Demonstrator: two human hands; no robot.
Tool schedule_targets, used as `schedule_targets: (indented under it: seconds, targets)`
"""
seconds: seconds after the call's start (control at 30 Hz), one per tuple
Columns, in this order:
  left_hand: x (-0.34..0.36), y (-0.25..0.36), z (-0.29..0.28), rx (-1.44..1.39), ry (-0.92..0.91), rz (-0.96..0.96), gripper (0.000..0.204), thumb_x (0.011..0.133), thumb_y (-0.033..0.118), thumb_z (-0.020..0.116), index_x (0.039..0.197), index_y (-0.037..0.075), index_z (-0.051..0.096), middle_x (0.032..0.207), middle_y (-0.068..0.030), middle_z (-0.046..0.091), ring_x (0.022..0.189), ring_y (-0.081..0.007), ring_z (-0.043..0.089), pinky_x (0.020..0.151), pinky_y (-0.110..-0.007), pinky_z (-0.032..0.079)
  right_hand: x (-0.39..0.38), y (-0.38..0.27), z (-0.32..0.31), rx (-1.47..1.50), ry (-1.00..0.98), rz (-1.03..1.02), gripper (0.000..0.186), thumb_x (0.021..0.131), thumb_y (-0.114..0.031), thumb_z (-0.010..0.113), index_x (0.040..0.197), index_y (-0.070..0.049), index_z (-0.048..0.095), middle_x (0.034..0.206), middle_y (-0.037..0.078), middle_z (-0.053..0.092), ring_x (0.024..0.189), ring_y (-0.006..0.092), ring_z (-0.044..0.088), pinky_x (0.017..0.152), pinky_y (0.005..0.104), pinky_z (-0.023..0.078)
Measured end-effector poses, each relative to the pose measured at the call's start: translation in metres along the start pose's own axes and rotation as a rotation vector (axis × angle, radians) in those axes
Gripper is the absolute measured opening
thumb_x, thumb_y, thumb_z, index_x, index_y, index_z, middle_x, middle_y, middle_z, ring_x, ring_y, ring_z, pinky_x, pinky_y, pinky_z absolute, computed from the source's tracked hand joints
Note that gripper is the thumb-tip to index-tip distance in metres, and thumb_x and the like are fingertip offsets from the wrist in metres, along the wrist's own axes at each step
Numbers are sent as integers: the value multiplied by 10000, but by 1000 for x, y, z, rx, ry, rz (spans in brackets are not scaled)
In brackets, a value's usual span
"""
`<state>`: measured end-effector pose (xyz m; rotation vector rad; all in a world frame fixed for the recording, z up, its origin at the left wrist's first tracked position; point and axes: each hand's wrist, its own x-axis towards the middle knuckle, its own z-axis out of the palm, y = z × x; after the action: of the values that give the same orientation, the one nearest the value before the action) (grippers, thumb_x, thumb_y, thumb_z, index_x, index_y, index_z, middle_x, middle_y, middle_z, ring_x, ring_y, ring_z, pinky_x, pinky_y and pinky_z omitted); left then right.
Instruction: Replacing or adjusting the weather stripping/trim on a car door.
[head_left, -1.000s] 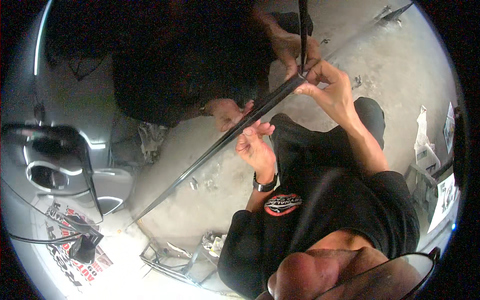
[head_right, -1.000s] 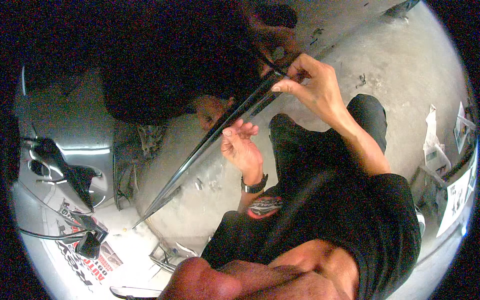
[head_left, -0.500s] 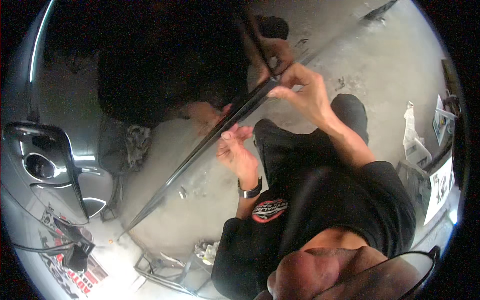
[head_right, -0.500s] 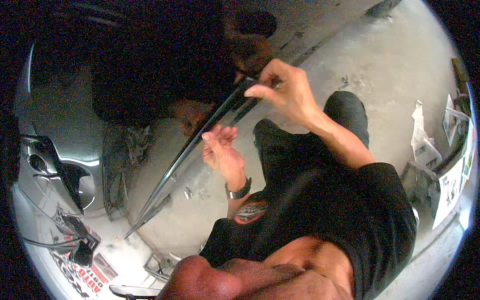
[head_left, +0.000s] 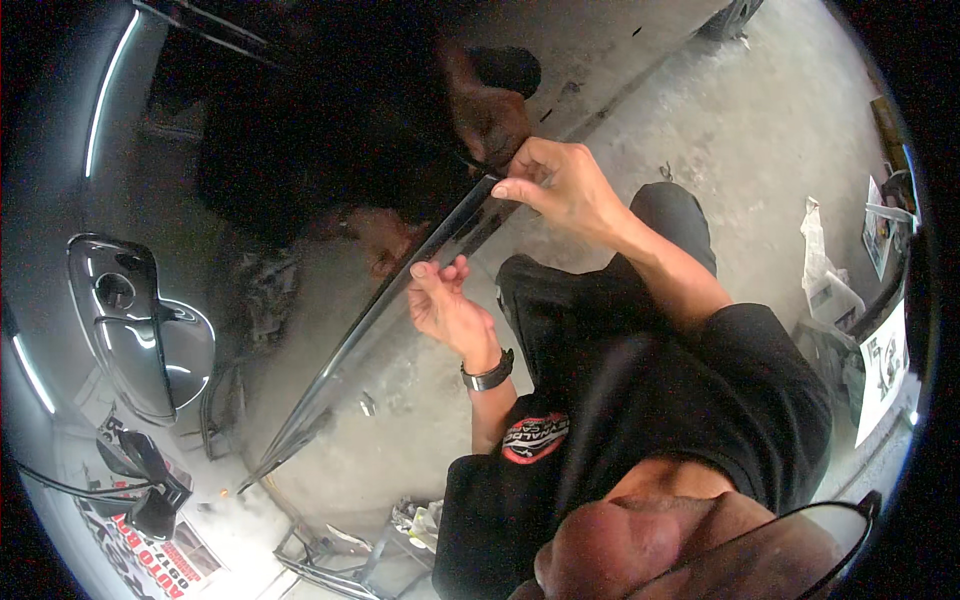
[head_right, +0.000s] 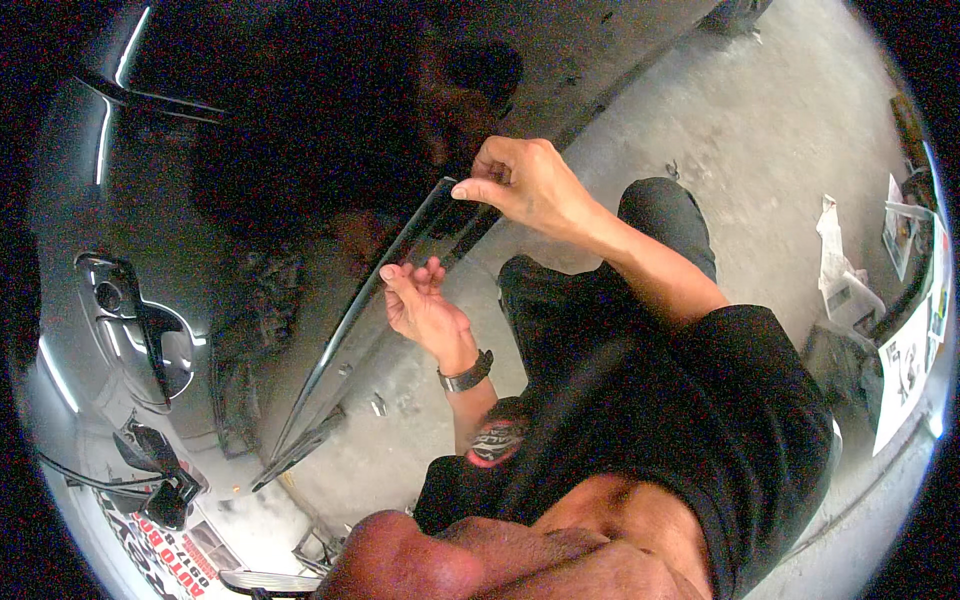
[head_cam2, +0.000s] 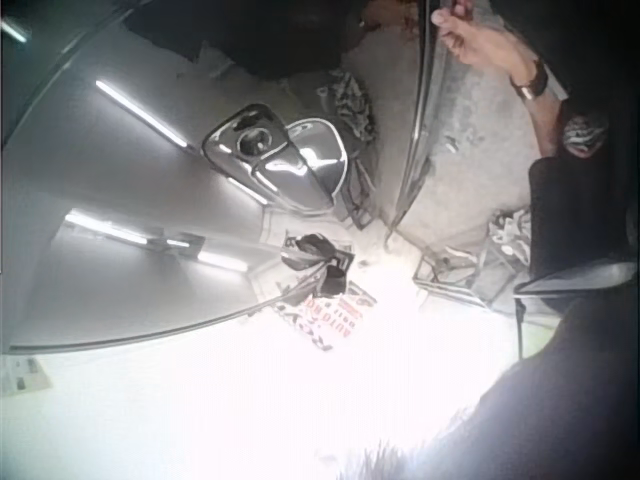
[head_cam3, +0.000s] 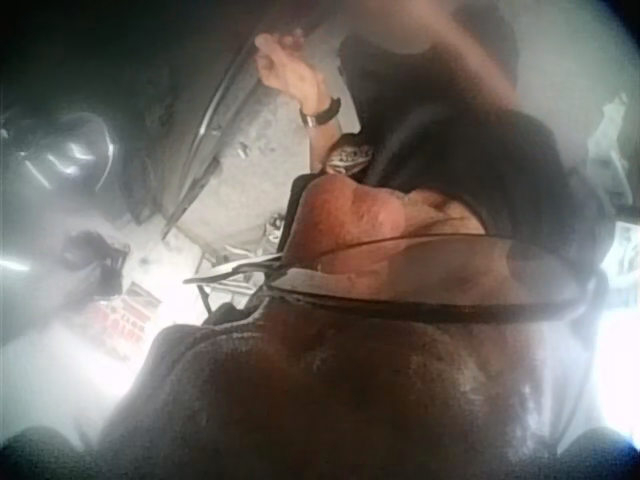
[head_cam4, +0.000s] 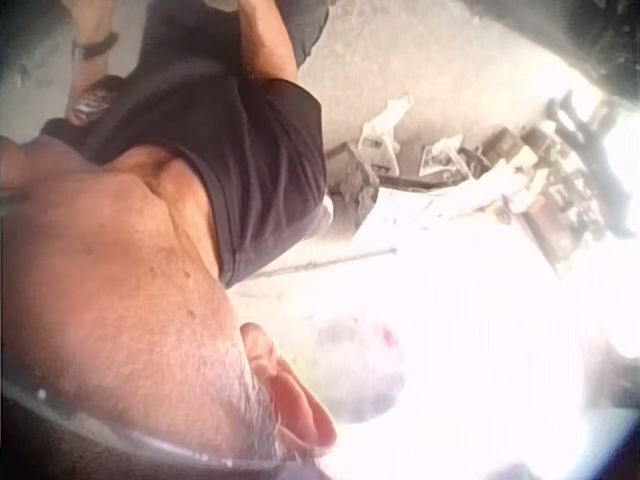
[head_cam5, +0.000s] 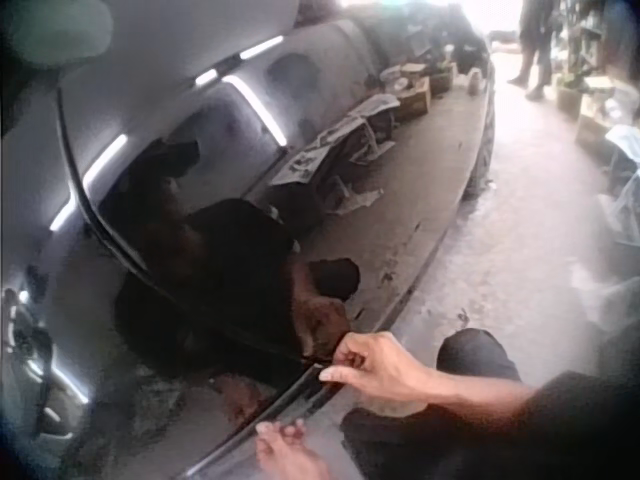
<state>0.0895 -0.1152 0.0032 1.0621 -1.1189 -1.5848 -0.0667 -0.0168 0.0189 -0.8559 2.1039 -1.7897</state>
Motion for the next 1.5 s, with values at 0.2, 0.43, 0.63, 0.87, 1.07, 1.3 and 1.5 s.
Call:
schedule_targets:
  seconds: [0.2,0.43,0.63,0.87,1.07,1.3,1.5]
  targets:
    - [-1,-3,3,-5,23,28,313,902,356,653,886,54,574,717,-28,585,641,-180,636,620,-282,524,-5,3,8,54,45,108,355,768,-293,783,747,15,607,639,116,602,575,169,570,541,341,462]
    - [11,-13,-25,22,-176,32,454,926,444,586,966,-7,611,838,-107,676,711,-202,652,658,-305,520,-5,1,22,69,109,89,334,778,-271,776,743,12,603,595,110,580,536,152,539,510,331,435]
    - [-26,-66,-111,449,-416,-85,328,909,290,661,1081,12,632,879,-34,652,776,-92,566,724,-241,467,1,0,37,60,73,-2,345,779,-287,777,735,8,604,587,113,577,509,164,522,498,332,426]
    - [-70,-87,-141,727,-263,-274,501,843,309,729,1196,-6,566,973,-77,675,862,-138,620,744,-265,489,4,6,25,58,1,-13,357,794,-209,780,657,7,531,546,20,510,488,72,467,423,267,394]
    - [-53,-33,-74,1071,-437,-16,585,795,301,759,1223,-34,543,1049,-183,666,906,-242,668,780,-340,529,5,13,17,74,-66,128,438,731,-311,823,597,2,548,492,54,495,477,83,425,439,283,370]
    - [-18,-16,-37,1323,-960,178,625,796,356,715,1254,-18,516,1041,-251,639,902,-391,646,773,-458,520,-2,9,27,220,-36,285,447,743,-295,823,578,-26,506,527,-13,499,454,49,445,406,245,360]
    - [6,-77,-52,1481,-1050,34,667,826,412,665,1325,34,434,1106,-243,608,997,-414,608,813,-466,507,-2,7,25,205,-32,291,390,770,-237,801,616,-21,515,532,-3,507,451,54,471,393,236,367]
